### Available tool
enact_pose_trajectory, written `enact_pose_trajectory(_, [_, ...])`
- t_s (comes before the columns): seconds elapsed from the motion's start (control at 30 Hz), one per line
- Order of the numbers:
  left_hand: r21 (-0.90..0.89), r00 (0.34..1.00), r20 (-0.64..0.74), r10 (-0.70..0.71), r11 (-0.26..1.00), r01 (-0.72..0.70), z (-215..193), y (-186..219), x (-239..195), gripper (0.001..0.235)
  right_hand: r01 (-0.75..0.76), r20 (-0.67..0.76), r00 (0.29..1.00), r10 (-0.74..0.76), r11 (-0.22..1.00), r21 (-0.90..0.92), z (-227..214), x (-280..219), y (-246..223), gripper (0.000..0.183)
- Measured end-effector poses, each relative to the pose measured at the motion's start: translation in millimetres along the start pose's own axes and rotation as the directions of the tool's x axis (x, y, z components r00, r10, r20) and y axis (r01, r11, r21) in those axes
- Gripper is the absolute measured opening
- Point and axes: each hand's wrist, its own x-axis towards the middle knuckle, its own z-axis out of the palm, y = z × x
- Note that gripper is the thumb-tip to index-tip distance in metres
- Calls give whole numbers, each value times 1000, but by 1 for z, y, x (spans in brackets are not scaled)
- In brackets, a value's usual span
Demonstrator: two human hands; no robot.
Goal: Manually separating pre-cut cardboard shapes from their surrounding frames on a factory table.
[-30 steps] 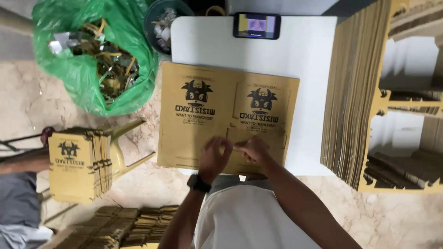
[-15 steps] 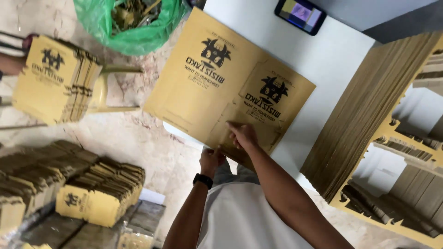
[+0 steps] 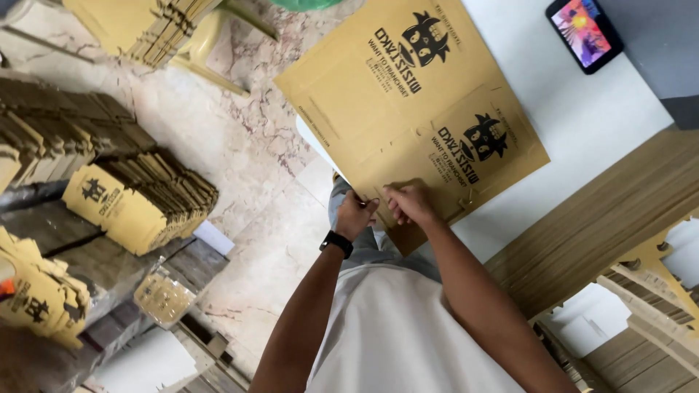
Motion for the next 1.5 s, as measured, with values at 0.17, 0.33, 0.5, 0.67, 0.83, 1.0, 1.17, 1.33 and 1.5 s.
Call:
enact_pose_trajectory(0.17, [100,999,-41,-24,995,28,11,-5,-6,44,88,110,991,-69,980,-177,7,-12,10,33])
enact_pose_trajectory(0.33, [256,994,-104,-24,965,50,18,-36,41,38,127,132,987,-96,960,-251,9,5,25,30])
enact_pose_trajectory(0.5, [227,988,-147,-41,971,74,23,-42,55,34,97,113,991,-71,964,-247,16,19,35,21])
enact_pose_trajectory(0.67, [342,998,-59,-39,938,57,18,10,-5,38,51,49,998,-43,981,-185,9,7,16,20])
enact_pose_trajectory(0.83, [106,994,9,107,989,-107,16,10,-40,31,34,-16,999,-38,976,-215,3,11,9,26])
enact_pose_trajectory(1.0, [111,991,105,87,989,-99,6,25,-57,22,76,123,992,-31,924,-375,-27,-13,-37,33])
enact_pose_trajectory(1.17, [78,975,19,-221,973,219,5,3,6,33,63,45,997,-58,991,-116,-9,-15,10,31])
enact_pose_trajectory(1.33, [871,971,181,-160,485,-82,-25,42,3,74,-46,-134,974,182,739,672,-7,-24,127,45])
enact_pose_trajectory(1.5, [384,148,730,667,-222,-896,-1,41,15,12,-365,49,892,449,653,664,47,-99,172,68])
